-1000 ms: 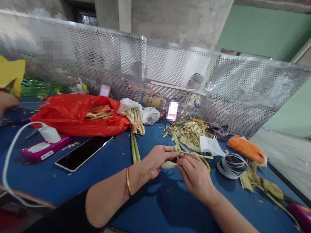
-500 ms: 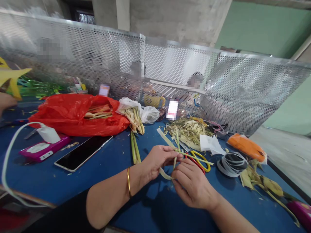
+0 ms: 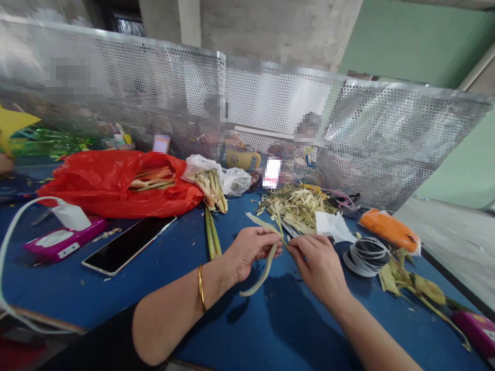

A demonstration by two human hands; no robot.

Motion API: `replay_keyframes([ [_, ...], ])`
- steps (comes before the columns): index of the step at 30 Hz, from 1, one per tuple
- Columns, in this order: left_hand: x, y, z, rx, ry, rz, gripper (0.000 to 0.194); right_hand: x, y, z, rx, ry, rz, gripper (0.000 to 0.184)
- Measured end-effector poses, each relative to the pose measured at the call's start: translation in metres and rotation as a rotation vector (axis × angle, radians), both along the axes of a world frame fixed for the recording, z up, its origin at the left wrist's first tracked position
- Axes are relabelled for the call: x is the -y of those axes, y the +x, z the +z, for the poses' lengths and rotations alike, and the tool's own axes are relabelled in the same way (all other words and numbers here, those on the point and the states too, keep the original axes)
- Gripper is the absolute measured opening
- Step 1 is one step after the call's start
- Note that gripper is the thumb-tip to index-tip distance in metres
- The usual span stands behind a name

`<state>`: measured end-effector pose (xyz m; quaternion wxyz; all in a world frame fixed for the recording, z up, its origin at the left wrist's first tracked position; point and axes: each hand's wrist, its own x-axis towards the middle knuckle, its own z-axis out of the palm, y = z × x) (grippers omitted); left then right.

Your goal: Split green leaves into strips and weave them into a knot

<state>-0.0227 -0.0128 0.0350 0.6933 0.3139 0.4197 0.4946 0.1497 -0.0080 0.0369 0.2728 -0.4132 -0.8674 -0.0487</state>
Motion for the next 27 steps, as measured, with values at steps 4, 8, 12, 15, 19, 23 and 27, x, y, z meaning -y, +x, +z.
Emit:
replay_keyframes([
  [4, 0.0005, -0.0003, 0.0003, -0.034, 0.013, -0.018, 0.009, 0.0014, -0.0035, -0.0043, -0.083, -0.142, 0.011, 0.014],
  [8, 0.0009, -0.0017, 0.0004, -0.088, 0.017, -0.081, 0.016, 0.002, -0.0047, -0.0065, -0.105, -0.226, 0.026, 0.024],
  [12, 0.0005, -0.0005, -0.0041, -0.184, 0.087, -0.106, 0.016, 0.0045, -0.0057, -0.0059, -0.133, -0.269, 0.027, 0.024],
  [15, -0.0004, 0.0013, -0.0064, -0.206, 0.112, -0.087, 0.015, 0.005, -0.0055, -0.0034, -0.224, -0.446, 0.029, 0.031],
  [19, -0.0013, 0.001, -0.0036, -0.22, 0.105, -0.063, 0.013, 0.0026, -0.0048, -0.001, -0.427, -0.713, 0.074, 0.032],
  [23, -0.0016, -0.003, 0.0005, -0.233, 0.091, -0.099, 0.015, -0.0016, -0.0052, -0.003, -0.679, -0.902, 0.095, 0.031],
  [27, 0.0015, -0.0041, 0.0028, -0.229, 0.1, -0.231, 0.025, -0.0041, -0.0055, -0.004, -1.094, -1.079, 0.059, 0.028],
])
